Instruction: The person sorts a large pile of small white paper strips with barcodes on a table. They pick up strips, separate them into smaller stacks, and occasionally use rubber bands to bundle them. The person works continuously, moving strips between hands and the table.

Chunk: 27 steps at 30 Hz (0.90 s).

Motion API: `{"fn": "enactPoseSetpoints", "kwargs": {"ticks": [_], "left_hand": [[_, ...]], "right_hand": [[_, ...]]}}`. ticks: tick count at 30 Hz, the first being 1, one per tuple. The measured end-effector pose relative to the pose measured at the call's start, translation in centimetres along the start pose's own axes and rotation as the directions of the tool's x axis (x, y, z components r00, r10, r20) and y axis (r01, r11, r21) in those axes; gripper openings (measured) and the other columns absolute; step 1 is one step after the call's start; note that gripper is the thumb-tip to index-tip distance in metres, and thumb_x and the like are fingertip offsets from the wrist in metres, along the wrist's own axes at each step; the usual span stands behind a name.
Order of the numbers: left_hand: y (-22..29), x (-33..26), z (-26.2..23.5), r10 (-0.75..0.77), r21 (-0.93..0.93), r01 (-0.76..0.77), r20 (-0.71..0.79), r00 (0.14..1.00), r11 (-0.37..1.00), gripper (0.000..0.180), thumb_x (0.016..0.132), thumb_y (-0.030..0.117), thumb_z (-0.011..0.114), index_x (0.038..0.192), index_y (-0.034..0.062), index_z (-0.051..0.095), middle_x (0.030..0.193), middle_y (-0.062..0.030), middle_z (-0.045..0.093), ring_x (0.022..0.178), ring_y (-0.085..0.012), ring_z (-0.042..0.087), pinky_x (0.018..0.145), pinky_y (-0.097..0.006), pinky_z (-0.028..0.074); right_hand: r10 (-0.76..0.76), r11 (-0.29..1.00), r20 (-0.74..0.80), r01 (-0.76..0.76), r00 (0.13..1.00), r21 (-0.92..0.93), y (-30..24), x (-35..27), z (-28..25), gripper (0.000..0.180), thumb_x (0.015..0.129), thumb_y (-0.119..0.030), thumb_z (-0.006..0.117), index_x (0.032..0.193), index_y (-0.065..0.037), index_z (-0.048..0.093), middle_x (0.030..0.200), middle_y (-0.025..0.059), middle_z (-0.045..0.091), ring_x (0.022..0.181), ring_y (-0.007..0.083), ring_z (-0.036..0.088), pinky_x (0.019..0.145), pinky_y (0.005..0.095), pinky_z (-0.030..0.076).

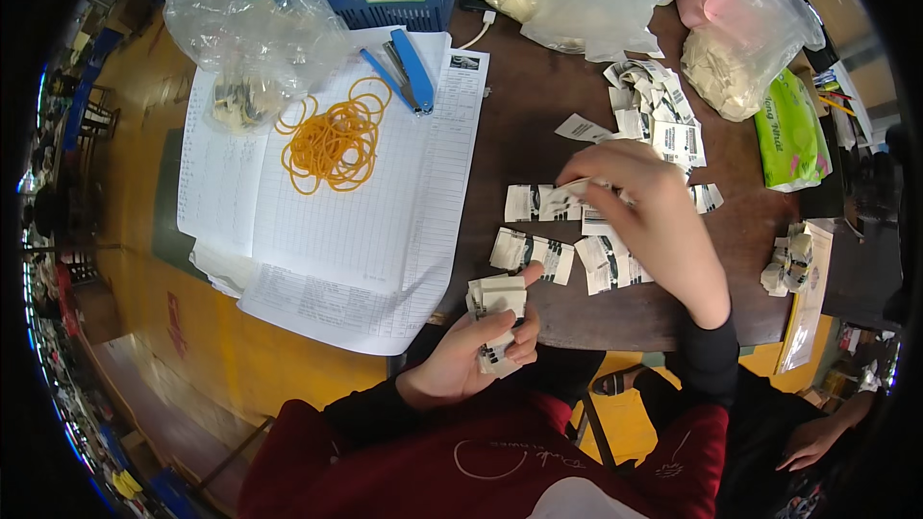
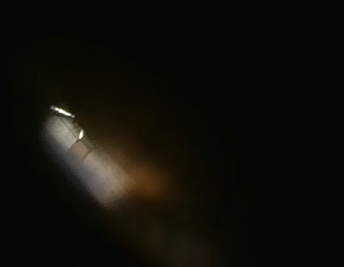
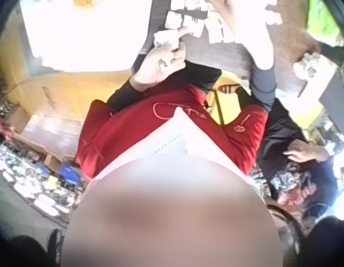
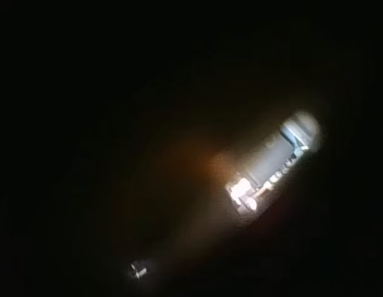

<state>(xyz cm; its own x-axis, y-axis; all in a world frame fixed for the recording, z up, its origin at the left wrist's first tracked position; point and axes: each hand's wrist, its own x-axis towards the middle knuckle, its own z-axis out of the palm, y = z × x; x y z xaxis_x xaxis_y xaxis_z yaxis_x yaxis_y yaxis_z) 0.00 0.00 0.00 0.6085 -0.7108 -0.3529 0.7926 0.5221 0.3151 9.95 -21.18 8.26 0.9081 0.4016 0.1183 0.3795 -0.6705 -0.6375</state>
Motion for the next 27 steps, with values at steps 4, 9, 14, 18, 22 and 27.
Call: {"fn": "enactPoseSetpoints", "kwargs": {"ticks": [4, 9, 14, 18, 22, 27], "left_hand": [[-0.5, -0.3, -1.8, 0.085, -0.035, -0.082, 0.104, 0.991, 0.996, 0.054, 0.093, 0.037, 0.062, 0.133, 0.0069, 0.043, 0.079, -0.0006, 0.042, 0.068, -0.0098, 0.040, 0.065, -0.026, 0.035], [-2.4, -0.7, -2.9, 0.256, -0.110, -0.233, 0.280, 0.925, 0.966, 0.022, 0.096, 0.015, 0.057, 0.116, 0.0059, 0.051, 0.084, -0.0029, 0.046, 0.070, -0.0110, 0.041, 0.066, -0.028, 0.037], [-2.5, -1.4, -3.1, 0.239, -0.100, -0.222, 0.214, 0.947, 0.970, 0.023, 0.095, 0.014, 0.058, 0.115, 0.0044, 0.051, 0.084, -0.0033, 0.046, 0.071, -0.0115, 0.042, 0.067, -0.029, 0.037], [-2.1, -1.3, -2.8, 0.257, -0.099, -0.241, 0.221, 0.941, 0.966, 0.022, 0.095, 0.014, 0.058, 0.114, 0.0041, 0.051, 0.085, -0.0035, 0.047, 0.072, -0.0114, 0.042, 0.067, -0.029, 0.037], [-1.8, -1.6, -2.8, 0.274, -0.097, -0.258, 0.228, 0.934, 0.961, 0.022, 0.094, 0.014, 0.059, 0.113, 0.0041, 0.051, 0.085, -0.0037, 0.047, 0.072, -0.0113, 0.042, 0.067, -0.029, 0.037], [-1.7, -1.9, -2.6, 0.283, -0.090, -0.271, 0.180, 0.942, 0.958, 0.021, 0.093, 0.016, 0.061, 0.109, 0.0060, 0.051, 0.082, -0.0030, 0.046, 0.071, -0.0110, 0.042, 0.066, -0.028, 0.035]], "right_hand": [[0.130, 0.957, -0.035, -0.116, 0.991, 0.266, -1.4, -1.3, 0.1, 0.017, 0.083, 0.000, 0.065, 0.100, 0.002, 0.065, 0.087, 0.0111, 0.066, 0.072, 0.0220, 0.065, 0.063, 0.0306, 0.050], [0.093, 0.996, 0.064, -0.093, 0.994, 0.010, -1.6, -2.0, 5.3, 0.019, 0.081, -0.004, 0.068, 0.099, -0.001, 0.065, 0.097, 0.0126, 0.063, 0.087, 0.0304, 0.060, 0.076, 0.0386, 0.050], [0.103, 0.983, 0.050, -0.094, 0.993, -0.156, -2.6, -3.2, 7.3, 0.033, 0.076, 0.000, 0.065, 0.109, -0.003, 0.061, 0.102, 0.0123, 0.059, 0.097, 0.0306, 0.053, 0.088, 0.0376, 0.044], [0.095, 0.986, 0.045, -0.088, 0.994, -0.141, -2.8, -3.7, 7.2, 0.037, 0.072, 0.004, 0.064, 0.108, -0.004, 0.062, 0.100, 0.0118, 0.059, 0.091, 0.0290, 0.056, 0.080, 0.0366, 0.047], [0.189, 0.982, 0.110, -0.190, 0.976, 0.002, -3.3, -4.3, 6.1, 0.037, 0.071, 0.005, 0.063, 0.108, -0.004, 0.062, 0.098, 0.0115, 0.059, 0.086, 0.0279, 0.058, 0.075, 0.0360, 0.048], [-0.025, 0.918, -0.110, -0.021, 0.994, -0.395, -6.3, -6.2, 4.4, 0.030, 0.071, 0.000, 0.063, 0.101, -0.002, 0.060, 0.096, 0.0102, 0.052, 0.083, 0.0246, 0.055, 0.073, 0.0349, 0.046]]}}
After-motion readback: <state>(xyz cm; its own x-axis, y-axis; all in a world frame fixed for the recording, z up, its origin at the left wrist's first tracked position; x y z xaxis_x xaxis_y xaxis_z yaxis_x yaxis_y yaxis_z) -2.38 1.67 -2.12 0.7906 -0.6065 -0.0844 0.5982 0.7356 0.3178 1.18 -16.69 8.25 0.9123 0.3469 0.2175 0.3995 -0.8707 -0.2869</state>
